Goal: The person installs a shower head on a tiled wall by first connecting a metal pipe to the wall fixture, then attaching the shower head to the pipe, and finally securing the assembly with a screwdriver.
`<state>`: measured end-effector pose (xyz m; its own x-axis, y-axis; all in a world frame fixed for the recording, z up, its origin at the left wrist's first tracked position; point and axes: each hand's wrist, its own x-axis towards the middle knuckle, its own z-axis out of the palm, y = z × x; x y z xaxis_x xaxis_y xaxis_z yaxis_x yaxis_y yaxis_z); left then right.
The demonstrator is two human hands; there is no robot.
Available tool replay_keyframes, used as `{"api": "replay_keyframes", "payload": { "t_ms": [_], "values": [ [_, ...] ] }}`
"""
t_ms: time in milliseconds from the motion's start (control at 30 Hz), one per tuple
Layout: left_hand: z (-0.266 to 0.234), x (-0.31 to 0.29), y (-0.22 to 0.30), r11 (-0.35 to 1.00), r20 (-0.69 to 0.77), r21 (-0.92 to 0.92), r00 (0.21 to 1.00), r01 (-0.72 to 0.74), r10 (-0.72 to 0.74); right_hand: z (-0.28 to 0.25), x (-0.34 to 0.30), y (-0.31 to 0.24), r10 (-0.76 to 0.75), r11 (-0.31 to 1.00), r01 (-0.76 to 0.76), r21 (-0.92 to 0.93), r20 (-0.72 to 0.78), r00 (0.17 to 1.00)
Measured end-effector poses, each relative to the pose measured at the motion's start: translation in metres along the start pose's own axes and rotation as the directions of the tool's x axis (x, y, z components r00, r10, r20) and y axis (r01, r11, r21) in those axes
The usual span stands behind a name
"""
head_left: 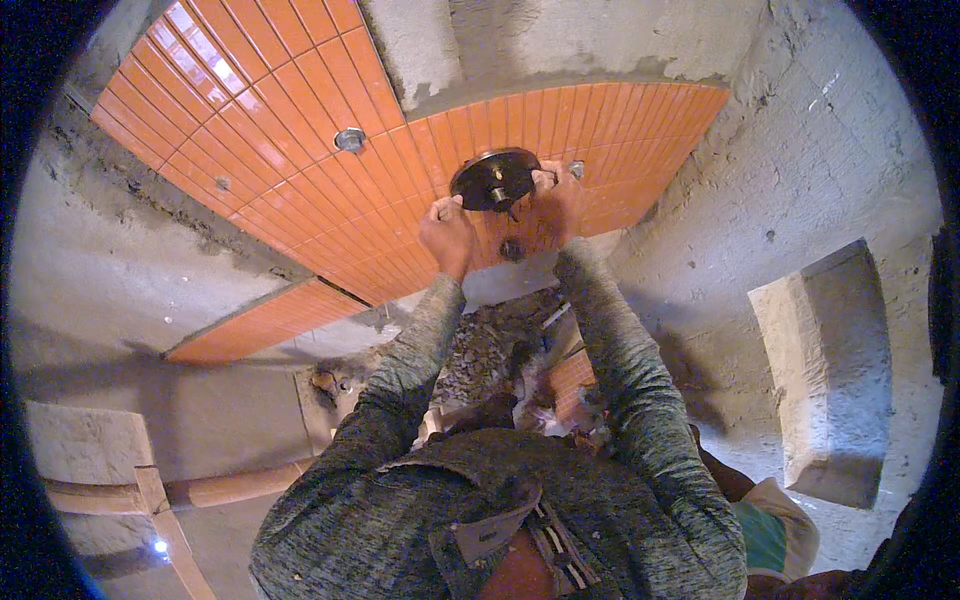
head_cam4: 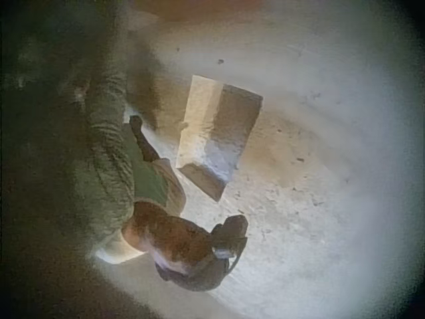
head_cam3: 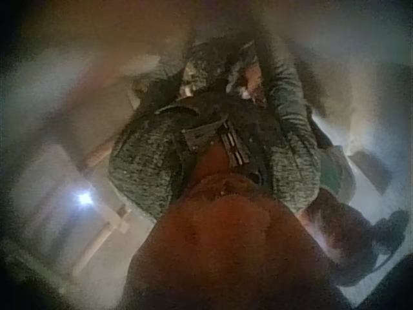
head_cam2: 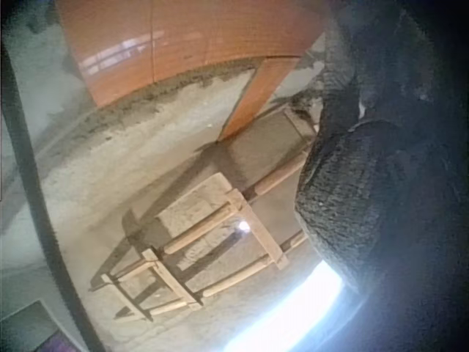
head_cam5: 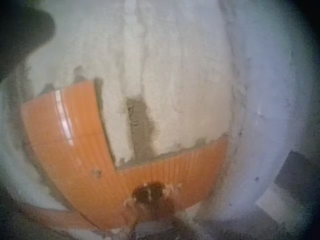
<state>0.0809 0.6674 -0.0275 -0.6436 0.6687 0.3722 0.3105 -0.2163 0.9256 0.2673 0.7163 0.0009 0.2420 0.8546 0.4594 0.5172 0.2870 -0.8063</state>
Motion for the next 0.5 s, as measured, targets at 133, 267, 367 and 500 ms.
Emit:
{"api": "replay_keyframes", "payload": {
  "t_ms": [133,267,367,500],
  "values": [
    [0.0,-0.003,0.0,0.997,-0.011,0.007,0.997,-0.077,0.077,-0.002,-0.002,-0.004,-0.059,0.998,0.057,-0.04,-0.051,0.997],
    [-0.006,-0.007,0.005,0.994,-0.023,0.05,0.995,-0.096,0.097,-0.008,-0.008,-0.018,-0.208,0.975,0.206,-0.084,-0.014,0.978],
    [-0.003,-0.003,0.01,0.999,0.015,-0.039,1.0,0.011,-0.01,-0.002,-0.004,0.005,-0.125,0.977,0.128,0.168,-0.027,0.992],
    [-0.01,-0.007,0.031,0.997,0.059,-0.05,0.996,0.066,-0.063,0.005,-0.003,0.037,-0.544,0.781,0.487,-0.391,-0.042,0.838]
  ]
}}
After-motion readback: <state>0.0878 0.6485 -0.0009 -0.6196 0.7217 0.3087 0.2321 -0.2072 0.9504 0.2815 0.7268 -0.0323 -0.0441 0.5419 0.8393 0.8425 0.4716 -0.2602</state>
